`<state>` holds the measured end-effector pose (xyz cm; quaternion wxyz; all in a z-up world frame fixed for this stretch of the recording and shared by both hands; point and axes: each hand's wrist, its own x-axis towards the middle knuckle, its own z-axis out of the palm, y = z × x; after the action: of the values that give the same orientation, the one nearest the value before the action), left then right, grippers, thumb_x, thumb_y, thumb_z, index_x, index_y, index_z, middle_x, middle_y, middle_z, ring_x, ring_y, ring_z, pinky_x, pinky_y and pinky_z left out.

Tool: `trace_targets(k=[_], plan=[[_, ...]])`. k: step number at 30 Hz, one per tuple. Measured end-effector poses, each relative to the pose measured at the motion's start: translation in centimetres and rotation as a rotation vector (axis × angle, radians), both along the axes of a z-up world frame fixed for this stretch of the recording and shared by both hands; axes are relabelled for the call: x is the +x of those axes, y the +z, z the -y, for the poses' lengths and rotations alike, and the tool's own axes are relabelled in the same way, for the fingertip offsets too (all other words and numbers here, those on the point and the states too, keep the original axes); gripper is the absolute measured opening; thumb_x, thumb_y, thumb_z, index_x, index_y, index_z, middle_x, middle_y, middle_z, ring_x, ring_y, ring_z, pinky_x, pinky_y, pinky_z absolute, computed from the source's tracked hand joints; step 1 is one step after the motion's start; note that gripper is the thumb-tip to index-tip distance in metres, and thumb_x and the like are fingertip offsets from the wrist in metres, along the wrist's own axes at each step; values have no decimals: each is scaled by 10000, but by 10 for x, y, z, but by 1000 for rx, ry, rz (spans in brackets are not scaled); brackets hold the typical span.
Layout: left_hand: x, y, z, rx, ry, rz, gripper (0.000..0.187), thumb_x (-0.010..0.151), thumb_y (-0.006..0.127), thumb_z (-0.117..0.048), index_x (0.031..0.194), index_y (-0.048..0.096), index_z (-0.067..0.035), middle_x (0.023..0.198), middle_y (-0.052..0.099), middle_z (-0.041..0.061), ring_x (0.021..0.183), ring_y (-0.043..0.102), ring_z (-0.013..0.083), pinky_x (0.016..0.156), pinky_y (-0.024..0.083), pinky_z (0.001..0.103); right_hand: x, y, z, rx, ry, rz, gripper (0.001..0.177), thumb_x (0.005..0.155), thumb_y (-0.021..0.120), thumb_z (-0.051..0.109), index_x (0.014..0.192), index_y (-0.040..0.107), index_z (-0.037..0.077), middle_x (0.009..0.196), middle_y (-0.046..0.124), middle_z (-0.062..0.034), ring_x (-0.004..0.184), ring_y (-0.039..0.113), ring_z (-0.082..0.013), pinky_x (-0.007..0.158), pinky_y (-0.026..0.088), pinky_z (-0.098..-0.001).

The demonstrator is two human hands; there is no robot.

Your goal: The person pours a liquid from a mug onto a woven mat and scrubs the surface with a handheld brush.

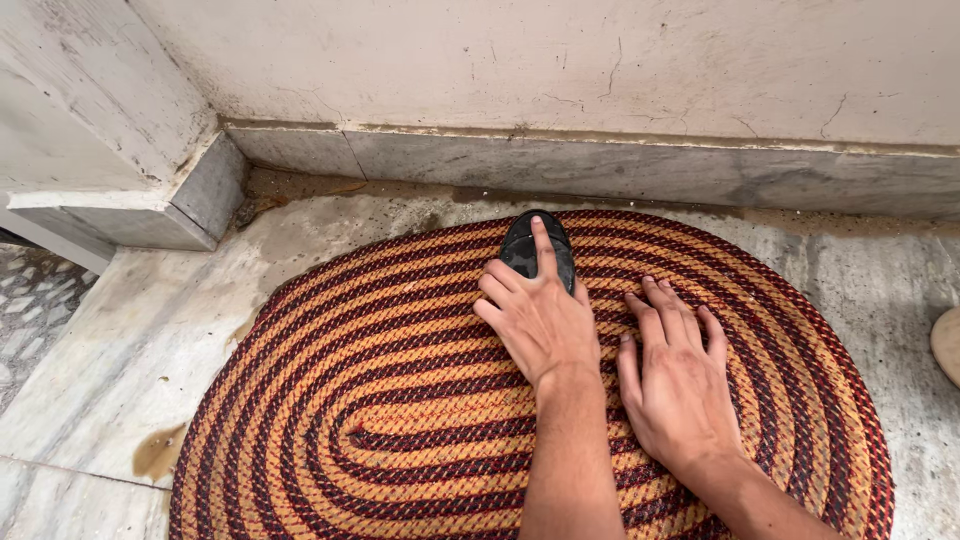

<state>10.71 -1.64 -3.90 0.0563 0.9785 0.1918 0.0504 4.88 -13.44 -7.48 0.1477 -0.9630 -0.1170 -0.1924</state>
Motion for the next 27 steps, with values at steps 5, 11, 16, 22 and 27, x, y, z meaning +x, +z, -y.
trace_targets(k=[5,11,16,22,27], plan=[[-5,-1,-27,111,-19,-56,880,925,572,-623,1643,135,-360,1233,505,208,1067,455,304,873,365,434,-2,4,-2,22,-6,-9,495,971,450,261,1399,514,21,1518,467,-161,1440,393,-261,1207,208,-489],[-12,-1,-77,224,56,-127,836,946,510,-639,1641,117,-394,1178,523,197,1026,477,285,842,378,408,-1,1,0,10,10,2,493,984,437,259,1405,515,14,1517,468,-176,1438,397,-269,1200,212,-502],[-26,-2,-135,238,148,-158,778,974,466,-628,1648,151,-399,1131,529,201,997,487,286,847,390,404,-1,0,1,-1,12,7,490,989,439,260,1408,515,18,1517,469,-175,1445,398,-272,1204,214,-506],[-64,-15,-225,363,266,-199,728,1015,355,-642,1679,177,-403,1078,561,213,934,523,281,807,434,407,-1,-1,0,4,0,0,493,1001,435,288,1413,515,29,1524,469,-161,1444,400,-265,1207,216,-500],[-101,-34,-283,299,391,-182,739,1014,330,-635,1700,180,-402,1066,563,214,904,528,298,803,444,438,1,-2,1,-25,-5,3,513,1013,415,315,1426,504,24,1527,456,-169,1446,388,-267,1204,211,-503]])
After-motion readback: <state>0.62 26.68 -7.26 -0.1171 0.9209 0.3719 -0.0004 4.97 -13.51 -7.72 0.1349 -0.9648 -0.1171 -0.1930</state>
